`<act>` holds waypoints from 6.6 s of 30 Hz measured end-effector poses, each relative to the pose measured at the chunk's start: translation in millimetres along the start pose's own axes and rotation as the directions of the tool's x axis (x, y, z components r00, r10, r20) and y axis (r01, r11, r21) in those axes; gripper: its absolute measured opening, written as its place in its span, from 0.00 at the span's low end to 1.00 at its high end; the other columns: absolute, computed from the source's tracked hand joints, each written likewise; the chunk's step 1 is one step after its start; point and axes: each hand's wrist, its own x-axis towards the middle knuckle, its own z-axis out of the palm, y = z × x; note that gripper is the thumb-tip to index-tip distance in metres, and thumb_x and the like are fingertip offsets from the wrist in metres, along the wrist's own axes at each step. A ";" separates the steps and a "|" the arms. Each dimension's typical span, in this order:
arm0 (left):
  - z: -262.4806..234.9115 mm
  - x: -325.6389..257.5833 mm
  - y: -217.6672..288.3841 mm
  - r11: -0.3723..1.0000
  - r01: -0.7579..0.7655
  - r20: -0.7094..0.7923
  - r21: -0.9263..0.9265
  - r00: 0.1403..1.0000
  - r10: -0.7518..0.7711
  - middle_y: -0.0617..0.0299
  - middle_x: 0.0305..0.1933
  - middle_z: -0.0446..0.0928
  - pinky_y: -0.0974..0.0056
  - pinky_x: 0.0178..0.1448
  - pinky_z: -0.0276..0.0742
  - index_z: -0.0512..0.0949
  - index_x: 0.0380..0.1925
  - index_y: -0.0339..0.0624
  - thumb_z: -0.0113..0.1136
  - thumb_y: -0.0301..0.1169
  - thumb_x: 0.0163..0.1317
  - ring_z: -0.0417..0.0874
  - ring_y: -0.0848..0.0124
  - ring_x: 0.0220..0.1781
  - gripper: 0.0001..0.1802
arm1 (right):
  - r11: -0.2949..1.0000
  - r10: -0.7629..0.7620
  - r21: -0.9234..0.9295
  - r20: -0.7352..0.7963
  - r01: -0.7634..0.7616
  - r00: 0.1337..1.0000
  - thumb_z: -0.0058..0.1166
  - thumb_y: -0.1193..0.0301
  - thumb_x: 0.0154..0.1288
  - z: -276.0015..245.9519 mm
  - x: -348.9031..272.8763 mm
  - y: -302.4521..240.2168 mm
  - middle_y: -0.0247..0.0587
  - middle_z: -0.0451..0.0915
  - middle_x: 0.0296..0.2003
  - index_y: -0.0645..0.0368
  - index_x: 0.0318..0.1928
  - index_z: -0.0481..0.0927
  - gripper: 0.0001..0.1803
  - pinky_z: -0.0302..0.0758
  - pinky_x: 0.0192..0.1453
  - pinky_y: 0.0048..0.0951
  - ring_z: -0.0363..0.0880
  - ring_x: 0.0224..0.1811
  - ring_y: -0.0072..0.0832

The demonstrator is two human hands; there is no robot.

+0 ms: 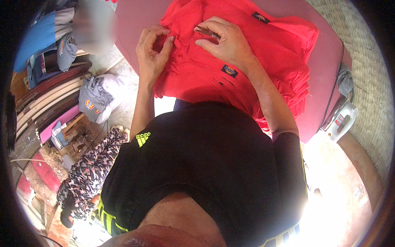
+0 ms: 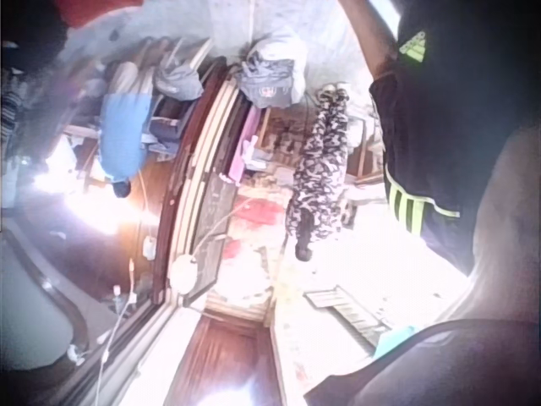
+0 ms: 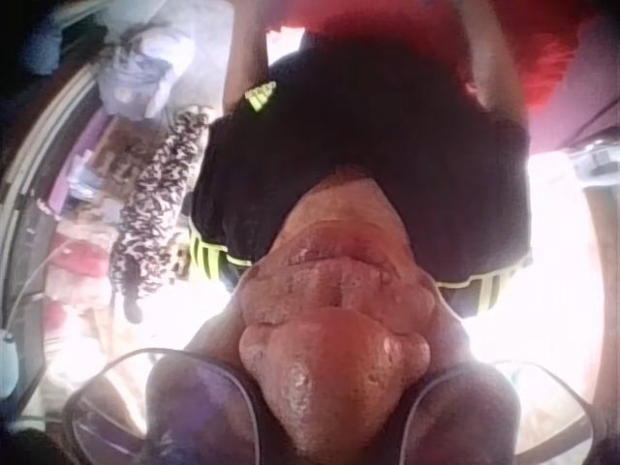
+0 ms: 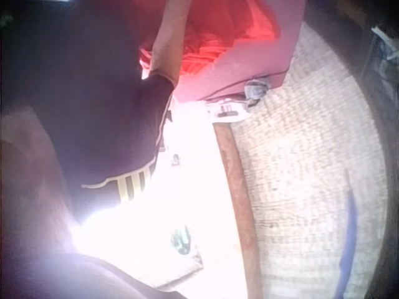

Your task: The person uses a small pair of scissors to trim loose threads and fabric edges from a stack of red shirts. They handle the shirts one by one, cutting small imperfections and occasionally adjusting the pile on the table.

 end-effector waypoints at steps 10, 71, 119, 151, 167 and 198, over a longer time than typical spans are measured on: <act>8.1 -21.5 16.6 0.992 -0.117 -0.054 0.054 0.991 0.120 0.58 0.43 0.80 0.59 0.48 0.75 0.81 0.38 0.43 0.77 0.31 0.47 0.80 0.61 0.44 0.18 | 0.953 -0.105 -0.288 -0.012 0.097 0.994 0.63 0.72 0.60 13.2 -7.5 -4.3 0.37 0.80 0.45 0.55 0.47 0.82 0.14 0.83 0.43 0.32 0.85 0.38 0.33; 19.0 62.6 -10.4 0.908 0.334 0.264 -0.254 0.927 -0.267 0.74 0.24 0.68 0.74 0.29 0.59 0.77 0.42 0.42 0.56 0.28 0.73 0.62 0.85 0.26 0.03 | 0.943 0.096 -0.320 -0.019 -0.097 0.995 0.53 0.62 0.71 1.4 48.6 -9.6 0.48 0.84 0.41 0.58 0.47 0.76 0.13 0.76 0.45 0.51 0.83 0.45 0.49; 12.9 44.0 -5.4 0.864 0.324 0.122 -0.385 0.946 -0.301 0.65 0.31 0.80 0.72 0.36 0.72 0.77 0.38 0.35 0.60 0.18 0.62 0.76 0.80 0.30 0.06 | 0.960 -0.135 -0.270 -0.216 0.074 0.967 0.62 0.68 0.63 34.9 50.2 0.9 0.43 0.81 0.33 0.59 0.45 0.81 0.12 0.77 0.39 0.34 0.81 0.32 0.34; 8.1 51.0 -13.9 0.652 0.454 0.301 -0.607 0.891 -0.340 0.70 0.36 0.77 0.74 0.43 0.70 0.77 0.37 0.37 0.56 0.15 0.66 0.74 0.81 0.37 0.06 | 0.996 0.031 -0.084 -0.011 -0.032 0.999 0.57 0.72 0.69 8.4 36.8 -0.8 0.43 0.85 0.43 0.58 0.51 0.76 0.12 0.79 0.49 0.37 0.86 0.46 0.39; 8.4 49.9 -17.8 0.610 0.466 0.311 -0.641 0.884 -0.348 0.68 0.37 0.77 0.74 0.44 0.70 0.75 0.36 0.38 0.56 0.16 0.65 0.74 0.81 0.38 0.06 | 0.968 0.035 -0.244 -0.072 -0.051 0.997 0.57 0.67 0.69 19.2 38.6 -12.1 0.41 0.86 0.40 0.54 0.48 0.77 0.10 0.79 0.47 0.43 0.85 0.44 0.43; 1.3 36.9 15.5 0.947 0.285 0.088 -0.150 0.958 -0.274 0.62 0.36 0.83 0.69 0.42 0.75 0.83 0.38 0.37 0.72 0.26 0.59 0.79 0.77 0.36 0.10 | 0.988 0.026 0.153 -0.164 -0.001 0.986 0.61 0.85 0.62 15.0 52.4 0.2 0.32 0.81 0.39 0.62 0.56 0.74 0.21 0.73 0.44 0.16 0.78 0.42 0.14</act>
